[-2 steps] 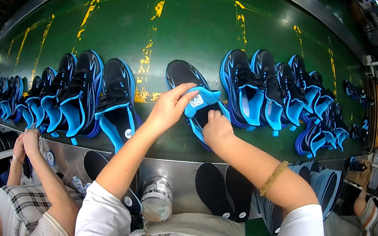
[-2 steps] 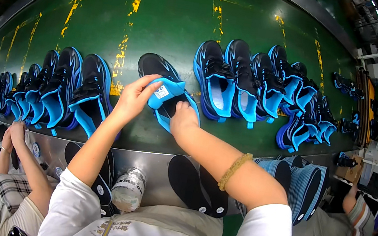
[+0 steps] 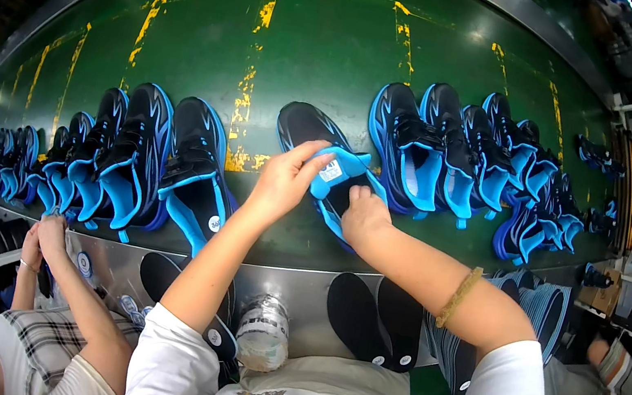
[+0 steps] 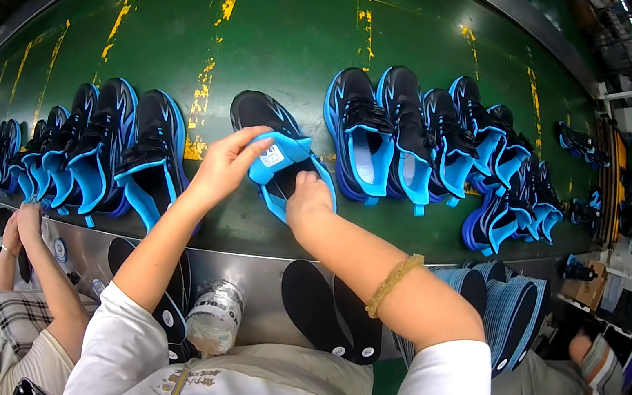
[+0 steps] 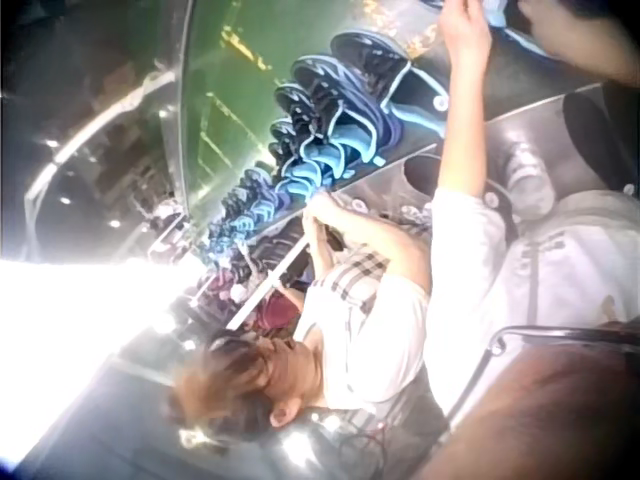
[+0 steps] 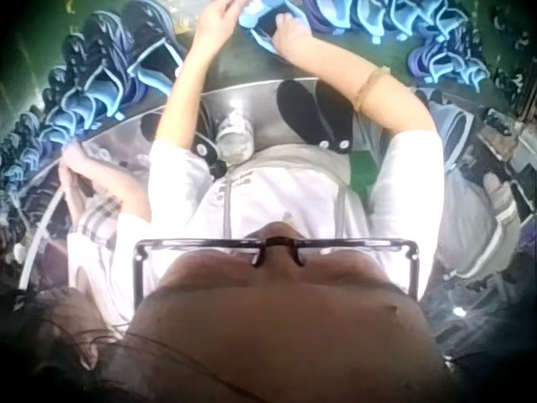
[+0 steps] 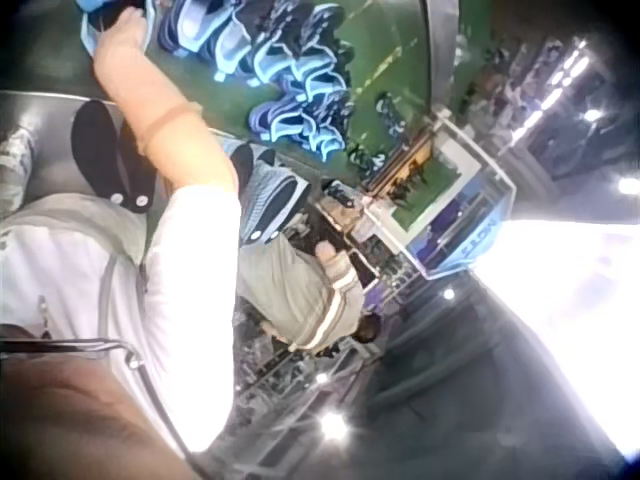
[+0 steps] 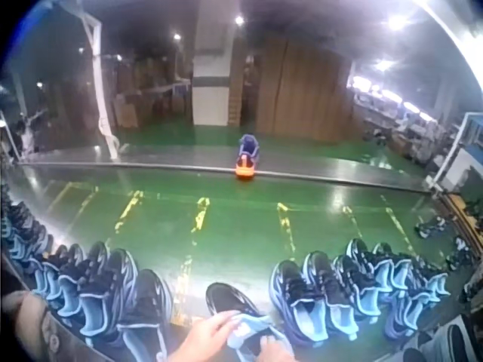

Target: The person picks up insoles from a stack and places them inside blue and black athletic shoes on a conveyor belt, smoothing them into place by hand.

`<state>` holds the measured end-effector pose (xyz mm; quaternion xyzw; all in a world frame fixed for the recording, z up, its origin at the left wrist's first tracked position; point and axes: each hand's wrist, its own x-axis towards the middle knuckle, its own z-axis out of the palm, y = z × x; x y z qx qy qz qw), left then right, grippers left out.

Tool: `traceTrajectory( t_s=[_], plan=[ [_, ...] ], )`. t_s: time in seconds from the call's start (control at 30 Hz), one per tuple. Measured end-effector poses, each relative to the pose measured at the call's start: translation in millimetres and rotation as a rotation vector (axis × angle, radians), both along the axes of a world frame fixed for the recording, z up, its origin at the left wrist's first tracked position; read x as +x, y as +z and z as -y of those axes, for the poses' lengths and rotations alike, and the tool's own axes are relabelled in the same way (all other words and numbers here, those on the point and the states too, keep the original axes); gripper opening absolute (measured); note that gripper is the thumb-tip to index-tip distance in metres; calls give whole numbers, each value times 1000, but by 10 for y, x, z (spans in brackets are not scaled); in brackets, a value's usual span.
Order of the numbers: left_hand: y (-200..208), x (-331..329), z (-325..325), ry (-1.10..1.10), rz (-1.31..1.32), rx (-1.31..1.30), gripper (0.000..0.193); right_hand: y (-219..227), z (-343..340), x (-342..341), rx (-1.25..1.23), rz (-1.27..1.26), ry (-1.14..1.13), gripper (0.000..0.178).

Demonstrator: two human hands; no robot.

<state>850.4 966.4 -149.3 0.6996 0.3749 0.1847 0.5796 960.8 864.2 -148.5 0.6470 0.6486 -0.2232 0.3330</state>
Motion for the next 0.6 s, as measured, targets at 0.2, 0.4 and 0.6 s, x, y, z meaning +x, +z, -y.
traceTrajectory(
  t_s=[0.2,0.4,0.6],
  plan=[
    [2,10,12,-46,108,-51,26,-128,16,45,2,54,174,28],
    [17,71,22,-56,13,83,29,20,-193,276,-205,-158,441,20],
    [5,122,82,141,27,502,36,702,-136,117,-529,-274,96,58]
  ],
)
